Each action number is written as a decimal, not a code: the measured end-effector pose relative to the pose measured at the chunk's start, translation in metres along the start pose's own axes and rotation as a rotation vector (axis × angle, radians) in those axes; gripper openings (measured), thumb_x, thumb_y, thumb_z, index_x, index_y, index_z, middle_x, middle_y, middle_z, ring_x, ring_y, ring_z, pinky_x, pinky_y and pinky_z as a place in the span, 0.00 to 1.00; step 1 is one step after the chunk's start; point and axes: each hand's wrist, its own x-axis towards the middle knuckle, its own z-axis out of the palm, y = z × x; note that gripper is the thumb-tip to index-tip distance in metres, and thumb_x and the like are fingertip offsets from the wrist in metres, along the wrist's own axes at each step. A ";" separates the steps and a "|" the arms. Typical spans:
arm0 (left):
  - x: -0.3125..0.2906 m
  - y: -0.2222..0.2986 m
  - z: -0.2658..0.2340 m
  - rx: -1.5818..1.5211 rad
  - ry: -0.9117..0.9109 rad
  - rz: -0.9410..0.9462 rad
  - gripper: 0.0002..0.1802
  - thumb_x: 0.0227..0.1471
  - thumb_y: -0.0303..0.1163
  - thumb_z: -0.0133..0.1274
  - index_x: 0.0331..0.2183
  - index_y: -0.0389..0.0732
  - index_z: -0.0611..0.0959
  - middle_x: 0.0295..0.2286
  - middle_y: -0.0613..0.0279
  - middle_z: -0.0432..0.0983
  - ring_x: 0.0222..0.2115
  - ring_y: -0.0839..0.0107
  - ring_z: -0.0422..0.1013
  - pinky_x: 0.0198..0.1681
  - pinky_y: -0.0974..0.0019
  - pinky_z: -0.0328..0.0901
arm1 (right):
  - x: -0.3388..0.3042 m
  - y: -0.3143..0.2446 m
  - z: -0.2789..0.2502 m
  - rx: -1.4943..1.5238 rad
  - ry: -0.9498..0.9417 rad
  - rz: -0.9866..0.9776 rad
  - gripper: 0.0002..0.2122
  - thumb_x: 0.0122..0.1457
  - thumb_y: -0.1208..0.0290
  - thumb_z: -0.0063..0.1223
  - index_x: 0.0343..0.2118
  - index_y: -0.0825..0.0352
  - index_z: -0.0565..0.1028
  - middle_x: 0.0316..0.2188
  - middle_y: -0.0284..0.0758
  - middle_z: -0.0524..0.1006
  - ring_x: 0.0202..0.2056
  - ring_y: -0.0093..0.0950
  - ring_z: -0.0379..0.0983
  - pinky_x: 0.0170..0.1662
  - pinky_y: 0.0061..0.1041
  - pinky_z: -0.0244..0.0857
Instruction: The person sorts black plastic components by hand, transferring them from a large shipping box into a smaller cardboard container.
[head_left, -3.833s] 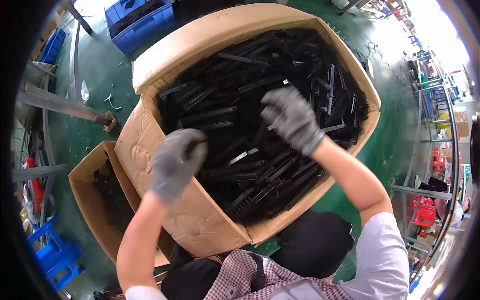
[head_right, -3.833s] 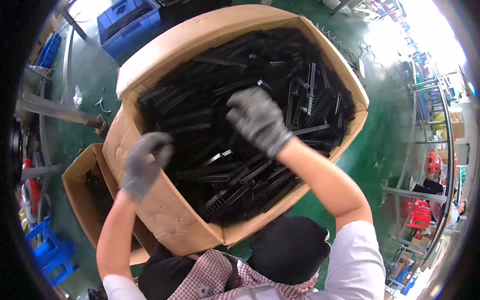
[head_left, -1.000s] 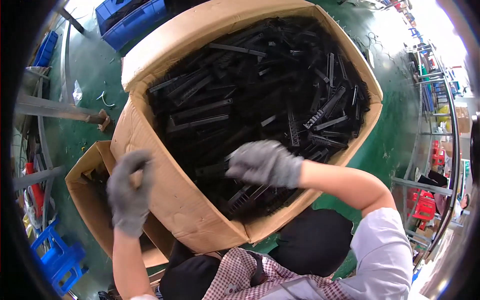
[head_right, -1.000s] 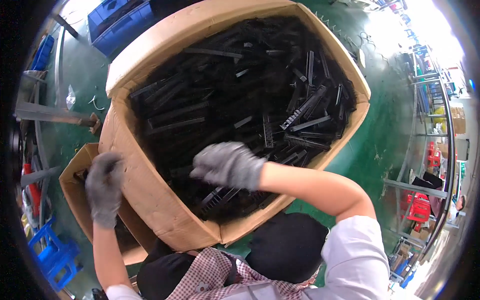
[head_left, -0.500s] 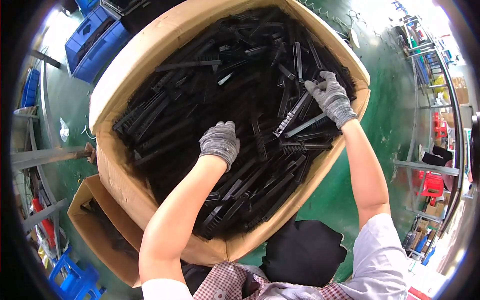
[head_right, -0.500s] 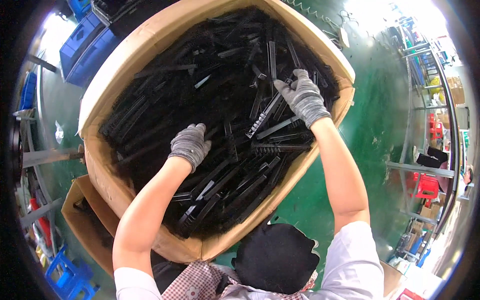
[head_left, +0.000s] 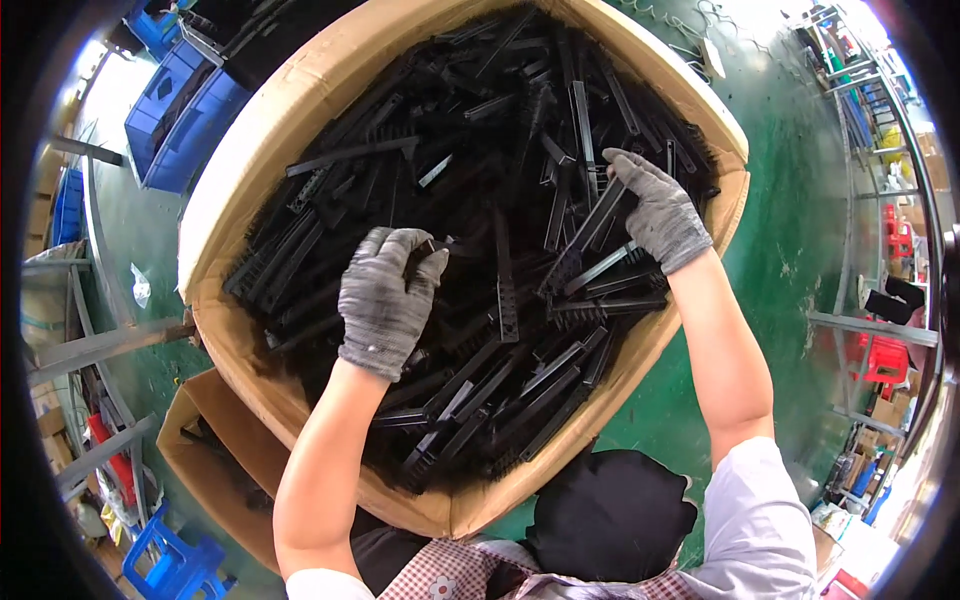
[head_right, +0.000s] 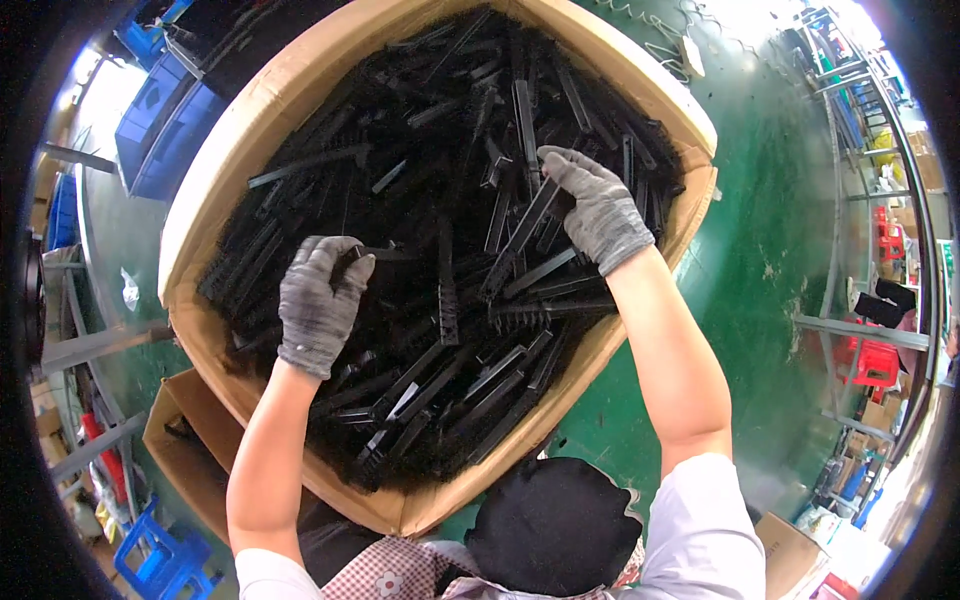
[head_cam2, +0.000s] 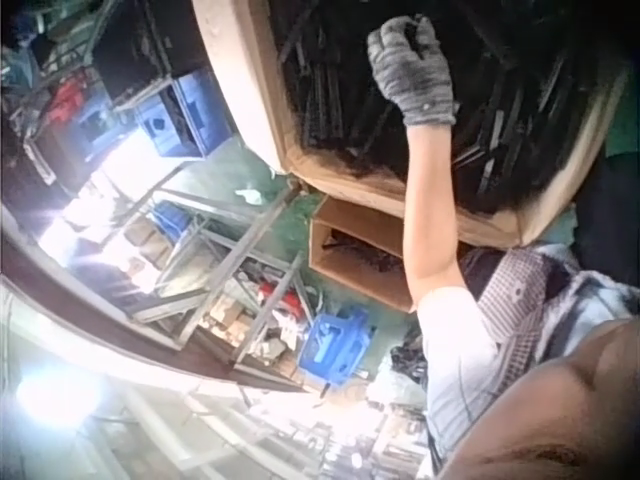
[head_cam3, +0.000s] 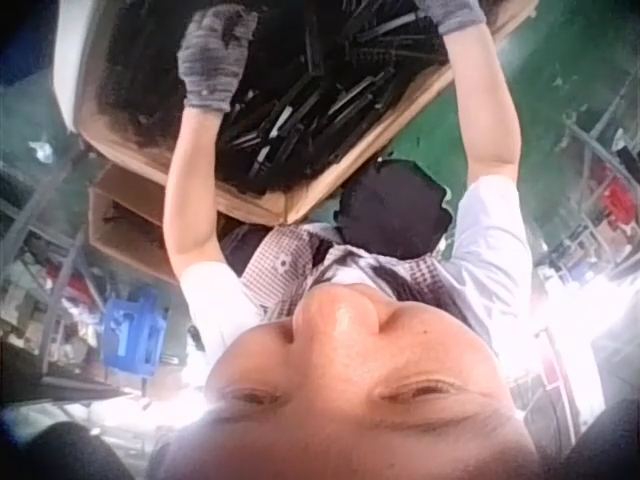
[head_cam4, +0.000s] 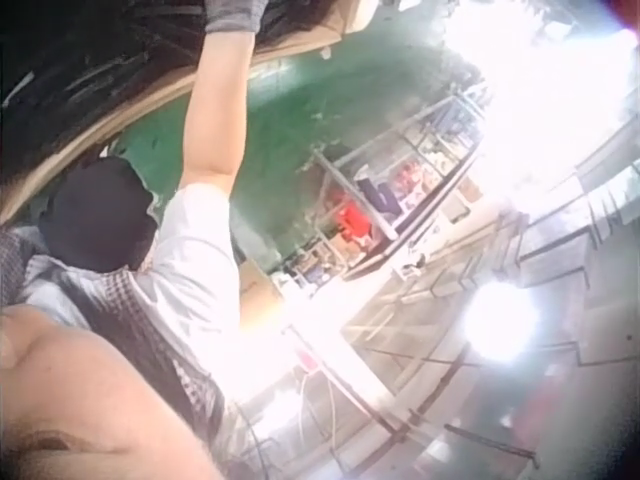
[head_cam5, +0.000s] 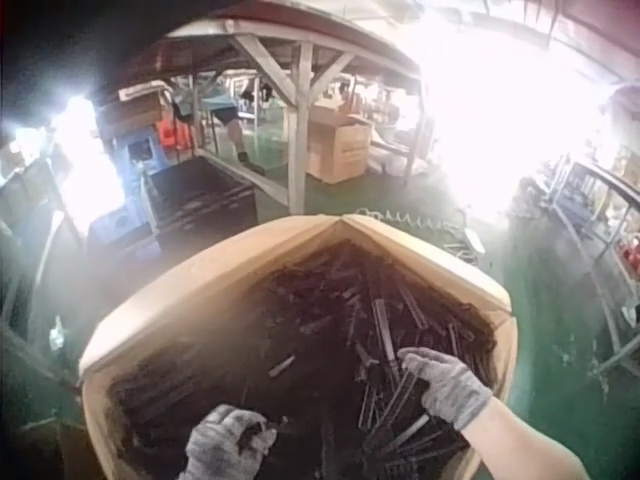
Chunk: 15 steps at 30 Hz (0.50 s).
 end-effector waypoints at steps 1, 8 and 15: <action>0.001 0.003 -0.006 -0.011 0.045 0.051 0.07 0.46 0.30 0.53 0.29 0.39 0.75 0.30 0.57 0.72 0.29 0.64 0.70 0.35 0.68 0.65 | -0.002 -0.003 -0.001 0.001 -0.001 -0.001 0.07 0.50 0.74 0.54 0.33 0.67 0.73 0.26 0.32 0.73 0.30 0.24 0.71 0.38 0.26 0.70; 0.019 0.003 -0.005 -1.078 0.152 -0.193 0.07 0.53 0.28 0.45 0.33 0.41 0.64 0.30 0.59 0.71 0.28 0.74 0.68 0.37 0.69 0.66 | 0.026 -0.059 0.014 -0.313 0.092 -0.427 0.12 0.52 0.59 0.51 0.30 0.65 0.71 0.27 0.37 0.72 0.32 0.34 0.71 0.38 0.34 0.68; 0.047 0.017 0.042 0.065 -0.503 -0.456 0.19 0.44 0.40 0.55 0.35 0.37 0.75 0.30 0.51 0.74 0.30 0.59 0.72 0.36 0.64 0.66 | 0.103 -0.042 0.060 -1.895 0.183 -0.483 0.27 0.44 0.47 0.53 0.33 0.71 0.73 0.34 0.47 0.74 0.41 0.41 0.69 0.45 0.32 0.62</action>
